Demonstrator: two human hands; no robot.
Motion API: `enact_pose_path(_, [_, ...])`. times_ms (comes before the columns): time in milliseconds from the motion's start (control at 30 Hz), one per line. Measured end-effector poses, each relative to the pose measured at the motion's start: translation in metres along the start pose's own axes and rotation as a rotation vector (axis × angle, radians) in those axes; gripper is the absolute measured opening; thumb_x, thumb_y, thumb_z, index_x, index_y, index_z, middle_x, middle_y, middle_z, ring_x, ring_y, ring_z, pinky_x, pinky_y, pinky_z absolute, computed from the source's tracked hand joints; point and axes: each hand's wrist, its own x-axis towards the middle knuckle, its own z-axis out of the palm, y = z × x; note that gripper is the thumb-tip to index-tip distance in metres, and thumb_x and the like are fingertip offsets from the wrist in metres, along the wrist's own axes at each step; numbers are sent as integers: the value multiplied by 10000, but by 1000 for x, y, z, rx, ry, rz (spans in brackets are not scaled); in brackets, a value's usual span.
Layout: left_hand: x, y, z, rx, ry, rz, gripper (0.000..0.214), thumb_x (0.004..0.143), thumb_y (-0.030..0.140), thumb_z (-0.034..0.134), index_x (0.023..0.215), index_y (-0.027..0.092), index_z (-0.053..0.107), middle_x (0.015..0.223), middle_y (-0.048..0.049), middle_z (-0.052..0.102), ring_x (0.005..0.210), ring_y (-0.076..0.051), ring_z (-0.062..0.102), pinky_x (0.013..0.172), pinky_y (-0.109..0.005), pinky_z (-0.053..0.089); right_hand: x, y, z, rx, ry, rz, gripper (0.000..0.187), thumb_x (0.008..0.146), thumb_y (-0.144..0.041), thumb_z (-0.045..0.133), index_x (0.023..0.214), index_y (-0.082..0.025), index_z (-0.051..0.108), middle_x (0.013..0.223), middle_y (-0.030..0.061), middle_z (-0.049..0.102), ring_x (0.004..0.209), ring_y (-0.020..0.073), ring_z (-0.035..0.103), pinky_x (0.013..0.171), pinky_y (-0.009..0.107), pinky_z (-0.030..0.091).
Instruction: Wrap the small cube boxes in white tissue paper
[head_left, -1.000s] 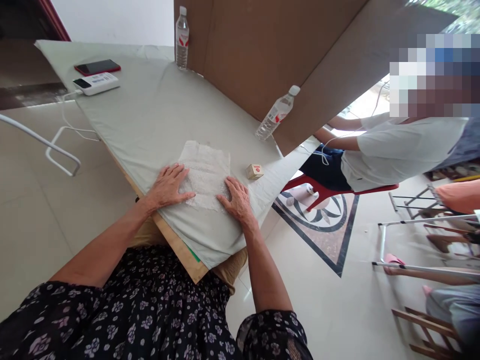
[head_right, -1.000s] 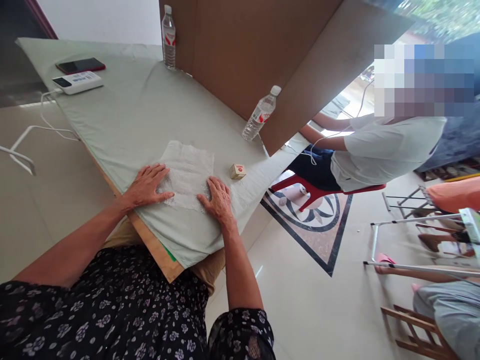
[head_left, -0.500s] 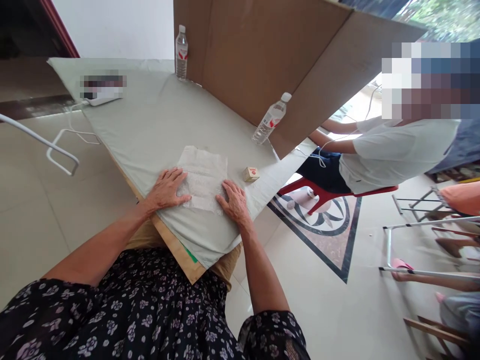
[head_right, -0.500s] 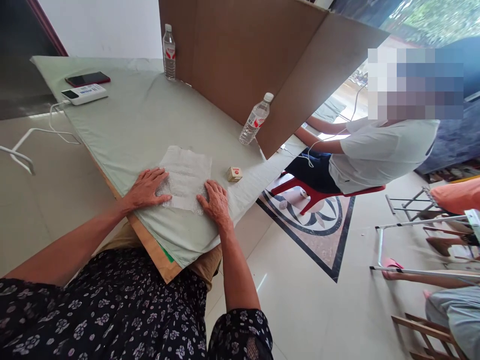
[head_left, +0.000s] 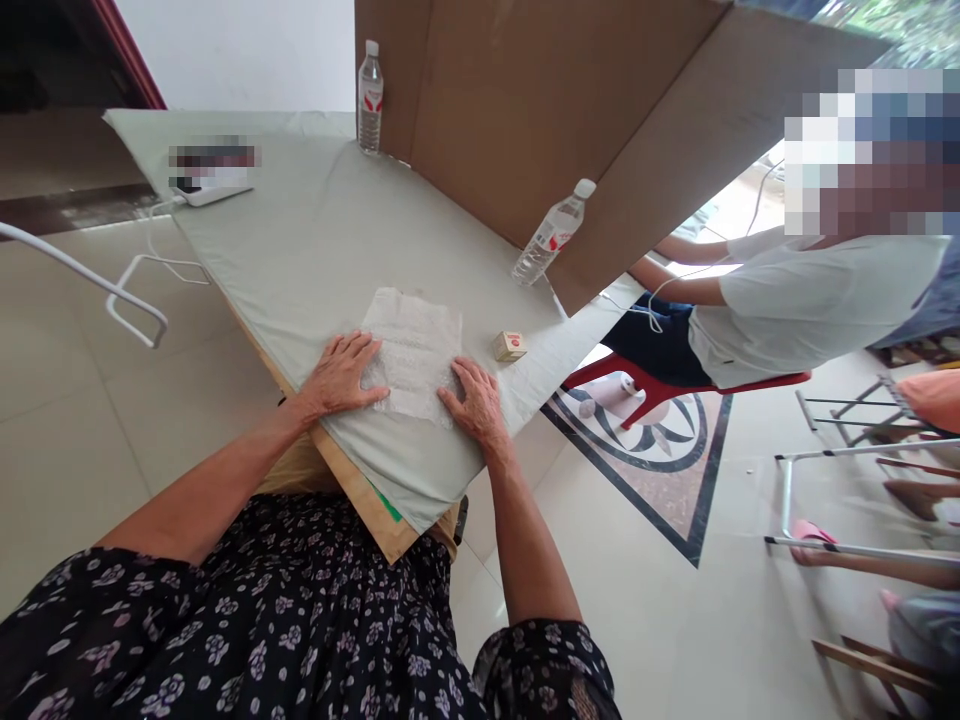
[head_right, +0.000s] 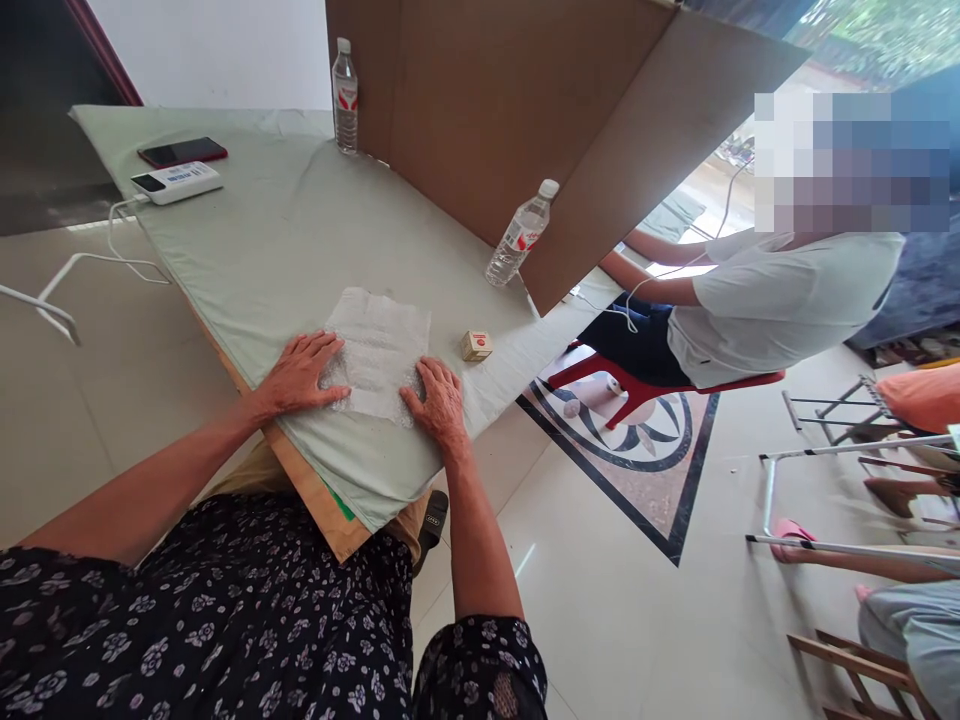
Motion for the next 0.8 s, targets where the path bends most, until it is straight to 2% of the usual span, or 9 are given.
enact_pose_path(333, [0, 3, -5, 37, -36, -25, 871, 869, 579, 618, 1576, 115, 410, 1671, -192, 401, 1589, -356, 304, 1314, -510, 187, -2, 3, 2, 34, 85, -21, 376, 941, -387, 657, 1250, -180, 711, 1423, 150, 677, 1367, 302, 591, 1171, 515, 428])
enact_pose_path(500, [0, 0, -5, 39, -35, -18, 869, 863, 584, 623, 1575, 136, 406, 1676, -179, 397, 1590, -354, 302, 1312, -507, 191, -8, 6, 6, 71, 283, 42, 264, 934, -386, 621, 1092, -207, 734, 1309, 155, 716, 1239, 306, 645, 1139, 548, 457])
enact_pose_path(567, [0, -1, -5, 31, -30, -17, 873, 861, 587, 625, 1576, 137, 403, 1671, -182, 404, 1587, -356, 308, 1308, -513, 194, -9, 9, 6, 93, 385, 96, 300, 921, -386, 607, 1123, -191, 711, 1357, 184, 673, 1296, 323, 609, 1167, 572, 427])
enact_pose_path(667, [1, -1, -6, 13, -21, 3, 880, 860, 591, 624, 1577, 133, 398, 1664, -198, 410, 1576, -370, 326, 1297, -533, 204, -3, 19, 4, 112, 521, 200, 442, 902, -390, 588, 1282, -168, 625, 1505, 226, 533, 1456, 355, 471, 1210, 616, 359])
enact_pose_path(733, [1, -1, -7, 5, -13, 14, 889, 858, 591, 628, 1578, 126, 395, 1659, -212, 413, 1571, -379, 334, 1292, -541, 206, 7, 29, 2, 92, 605, 283, 568, 880, -418, 606, 1387, -172, 539, 1575, 240, 443, 1513, 378, 394, 1199, 655, 346])
enact_pose_path(800, [1, -2, -7, -2, -9, 17, 895, 846, 587, 645, 1577, 134, 397, 1653, -213, 421, 1568, -384, 338, 1289, -547, 209, 22, 42, 1, 55, 669, 378, 688, 842, -467, 650, 1441, -179, 476, 1598, 257, 407, 1511, 411, 389, 1157, 694, 368])
